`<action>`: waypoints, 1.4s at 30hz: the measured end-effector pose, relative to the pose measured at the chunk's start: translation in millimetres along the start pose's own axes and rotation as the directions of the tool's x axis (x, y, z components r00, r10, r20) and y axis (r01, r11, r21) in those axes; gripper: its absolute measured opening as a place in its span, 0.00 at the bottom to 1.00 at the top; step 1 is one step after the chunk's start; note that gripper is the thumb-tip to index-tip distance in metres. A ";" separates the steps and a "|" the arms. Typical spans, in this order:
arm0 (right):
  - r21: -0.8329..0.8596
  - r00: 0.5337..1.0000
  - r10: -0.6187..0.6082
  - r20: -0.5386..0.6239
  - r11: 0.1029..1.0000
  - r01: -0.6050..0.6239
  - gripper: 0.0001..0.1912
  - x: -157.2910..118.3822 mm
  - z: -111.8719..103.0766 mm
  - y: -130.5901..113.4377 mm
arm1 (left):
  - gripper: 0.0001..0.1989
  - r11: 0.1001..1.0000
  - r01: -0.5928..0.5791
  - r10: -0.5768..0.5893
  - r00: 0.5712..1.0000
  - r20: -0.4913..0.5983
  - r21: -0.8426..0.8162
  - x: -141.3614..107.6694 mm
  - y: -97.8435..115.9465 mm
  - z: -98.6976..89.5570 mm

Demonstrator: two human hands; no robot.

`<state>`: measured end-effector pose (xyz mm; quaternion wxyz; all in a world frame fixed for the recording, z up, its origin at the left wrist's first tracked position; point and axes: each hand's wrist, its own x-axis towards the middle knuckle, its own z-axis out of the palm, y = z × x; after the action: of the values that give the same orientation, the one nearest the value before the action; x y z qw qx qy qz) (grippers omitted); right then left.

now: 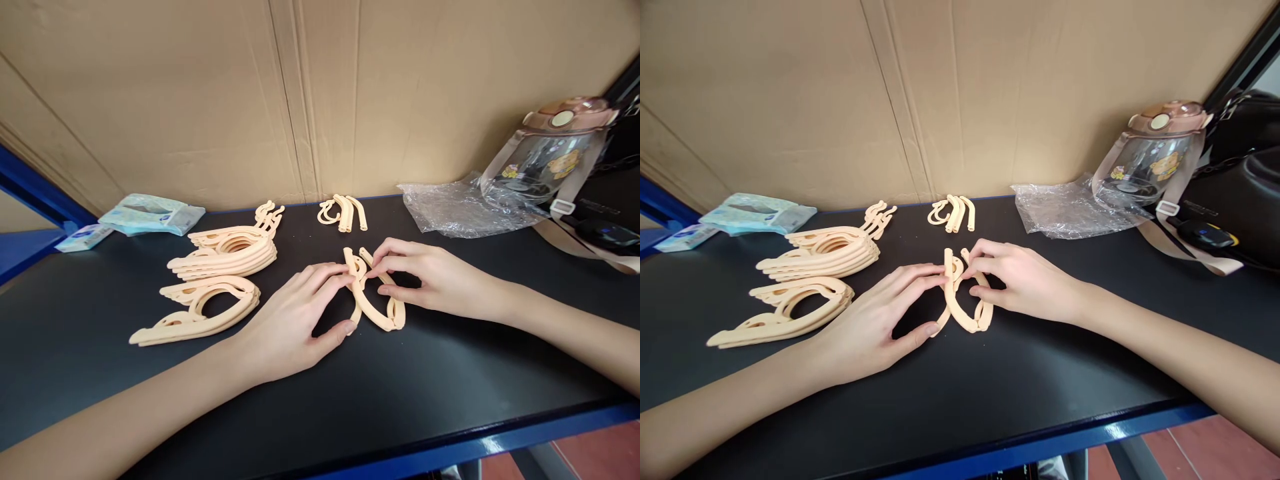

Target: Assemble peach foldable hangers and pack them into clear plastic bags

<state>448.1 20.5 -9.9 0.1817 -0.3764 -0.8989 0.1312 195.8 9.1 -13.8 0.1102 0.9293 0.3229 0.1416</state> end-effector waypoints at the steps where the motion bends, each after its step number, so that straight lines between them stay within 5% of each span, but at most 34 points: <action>1: -0.058 1.000 0.002 -0.015 0.998 -0.003 0.10 0.2 -0.3 -0.4 | 0.22 1.000 -0.008 0.008 1.000 0.013 0.010 -0.6 -0.5 0.6; 6: -0.227 0.995 -0.063 -0.074 0.973 0.045 0.09 0.3 -1.3 -0.9 | 0.30 0.999 -0.023 0.022 0.999 0.031 0.031 -1.3 -1.4 1.4; 11: -0.236 0.990 -0.126 -0.064 0.966 0.108 0.09 -0.6 -0.9 -1.0 | 0.22 0.987 0.050 -0.047 0.999 -0.023 0.154 1.0 3.2 0.2; 18: -0.187 0.996 -0.092 0.005 0.978 0.091 0.11 0.2 -0.5 -5.7 | 0.23 0.995 -0.023 0.023 1.000 -0.001 0.102 -0.8 0.3 0.8; 25: -0.130 0.998 -0.057 0.023 0.990 0.059 0.12 0.5 1.8 -5.4 | 0.08 0.995 -0.044 0.045 0.999 -0.016 0.085 1.0 2.7 -2.0; 31: -0.123 0.999 -0.038 0.020 0.992 0.040 0.13 0.4 1.8 -4.3 | 0.12 0.961 -0.086 0.096 0.995 -0.025 0.262 2.4 5.0 -2.3; 42: -0.058 0.998 0.046 0.035 0.997 -0.044 0.16 1.6 1.5 -10.8 | 0.12 0.977 -0.162 0.169 0.985 -0.040 0.141 -0.5 3.7 -1.3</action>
<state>439.6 14.1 -6.8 0.1515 -0.3991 -0.8968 0.1163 197.1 6.1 -11.6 0.0256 0.9543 0.2563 0.1515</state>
